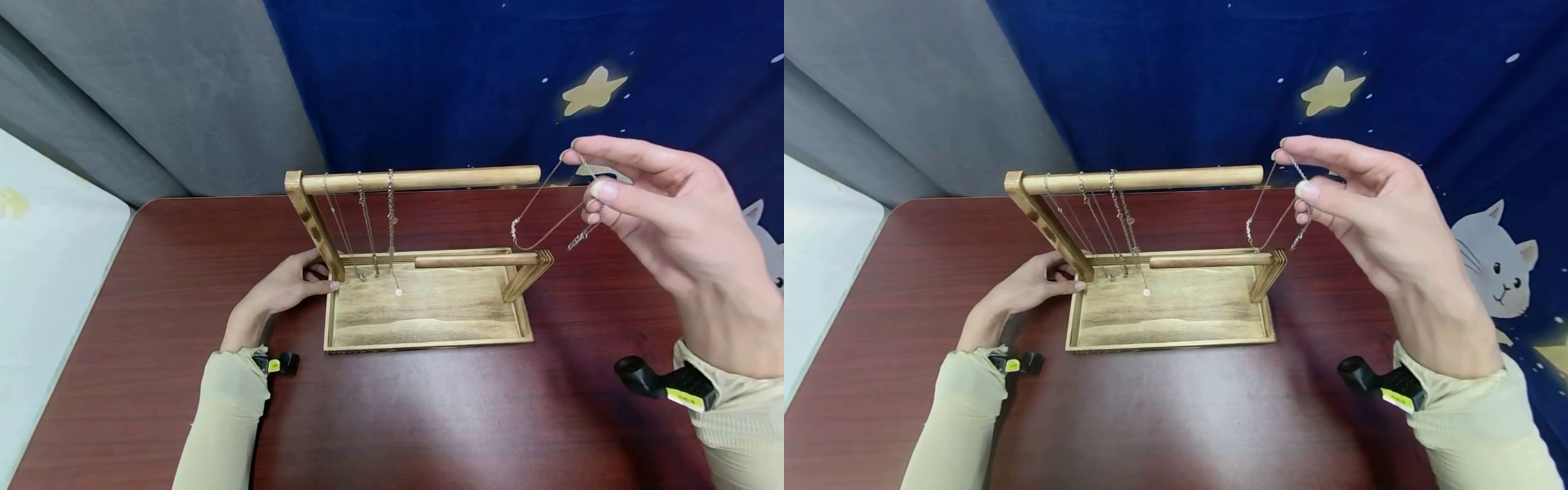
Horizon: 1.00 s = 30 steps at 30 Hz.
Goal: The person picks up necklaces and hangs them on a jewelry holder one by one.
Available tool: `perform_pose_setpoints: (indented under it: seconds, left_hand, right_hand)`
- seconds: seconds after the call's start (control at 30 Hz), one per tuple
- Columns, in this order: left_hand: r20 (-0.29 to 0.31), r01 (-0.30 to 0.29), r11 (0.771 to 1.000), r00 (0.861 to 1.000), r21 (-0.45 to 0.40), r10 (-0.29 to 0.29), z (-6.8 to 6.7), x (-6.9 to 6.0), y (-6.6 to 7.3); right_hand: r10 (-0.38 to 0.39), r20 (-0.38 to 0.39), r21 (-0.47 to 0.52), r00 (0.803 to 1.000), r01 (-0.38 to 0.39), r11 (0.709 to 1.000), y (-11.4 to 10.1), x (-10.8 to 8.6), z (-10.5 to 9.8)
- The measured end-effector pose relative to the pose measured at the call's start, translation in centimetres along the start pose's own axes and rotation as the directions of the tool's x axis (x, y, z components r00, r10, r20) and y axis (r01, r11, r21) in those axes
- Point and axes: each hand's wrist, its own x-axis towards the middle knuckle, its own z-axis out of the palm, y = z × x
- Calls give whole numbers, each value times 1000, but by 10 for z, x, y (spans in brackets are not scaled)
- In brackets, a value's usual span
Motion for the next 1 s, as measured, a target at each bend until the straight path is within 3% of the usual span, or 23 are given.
perform_pose_setpoints:
  seconds: [0.3,0.6,0.77,1.0]
  left_hand:
    - [-11,-16,1000,1000,0,16,0,-3,1]
    - [0,-15,999,1000,-46,15,3,3,2]
    - [-1,-4,999,1000,-40,4,4,2,0]
    - [-3,-7,999,1000,-42,7,3,1,-3]
  right_hand:
    - [15,7,7,1000,-15,1000,0,15,2]
    - [65,-4,-16,998,-65,998,4,21,4]
    - [75,67,-67,995,-71,995,11,24,13]
    - [110,124,-27,986,-108,994,21,28,26]
